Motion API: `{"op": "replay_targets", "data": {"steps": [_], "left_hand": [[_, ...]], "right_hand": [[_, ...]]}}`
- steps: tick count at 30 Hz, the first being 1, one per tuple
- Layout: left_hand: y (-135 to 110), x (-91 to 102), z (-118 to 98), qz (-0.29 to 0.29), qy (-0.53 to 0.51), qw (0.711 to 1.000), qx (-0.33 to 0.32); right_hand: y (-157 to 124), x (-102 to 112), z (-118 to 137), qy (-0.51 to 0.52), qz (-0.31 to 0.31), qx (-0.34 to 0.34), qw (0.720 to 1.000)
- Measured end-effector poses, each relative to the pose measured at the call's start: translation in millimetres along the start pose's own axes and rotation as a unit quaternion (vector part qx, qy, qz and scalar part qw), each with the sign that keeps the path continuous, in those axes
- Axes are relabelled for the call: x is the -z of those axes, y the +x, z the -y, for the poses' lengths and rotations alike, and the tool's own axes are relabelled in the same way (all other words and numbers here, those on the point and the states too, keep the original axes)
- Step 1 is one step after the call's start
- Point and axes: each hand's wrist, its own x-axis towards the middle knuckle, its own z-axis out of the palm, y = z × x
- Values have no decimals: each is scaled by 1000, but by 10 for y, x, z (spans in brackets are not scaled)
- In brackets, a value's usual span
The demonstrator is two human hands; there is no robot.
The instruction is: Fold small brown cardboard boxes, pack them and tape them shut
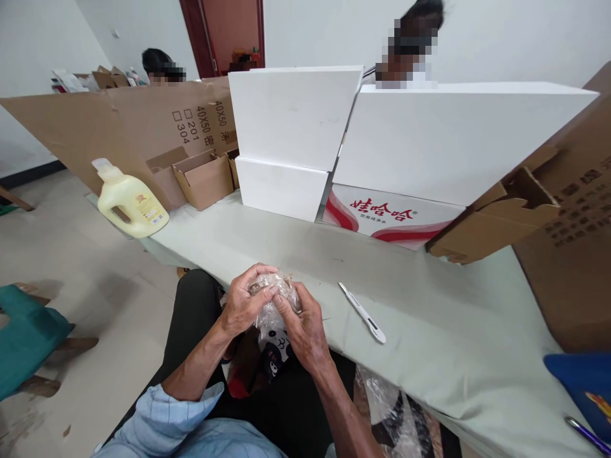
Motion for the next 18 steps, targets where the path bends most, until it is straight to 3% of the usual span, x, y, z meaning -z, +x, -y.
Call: {"op": "replay_targets", "data": {"steps": [5, 9, 15, 18], "left_hand": [[-3, -46, 65, -13, 21, 999, -45], [108, -37, 217, -40, 13, 999, -3], [247, 217, 194, 100, 46, 993, 36], [275, 267, 124, 97, 59, 993, 44]], "right_hand": [[2, -76, -35, -9, -28, 30, 999], [119, -86, -147, -7, -42, 7, 999], [323, 141, -182, -53, 45, -21, 997], [382, 264, -166, -52, 44, -24, 997]]}}
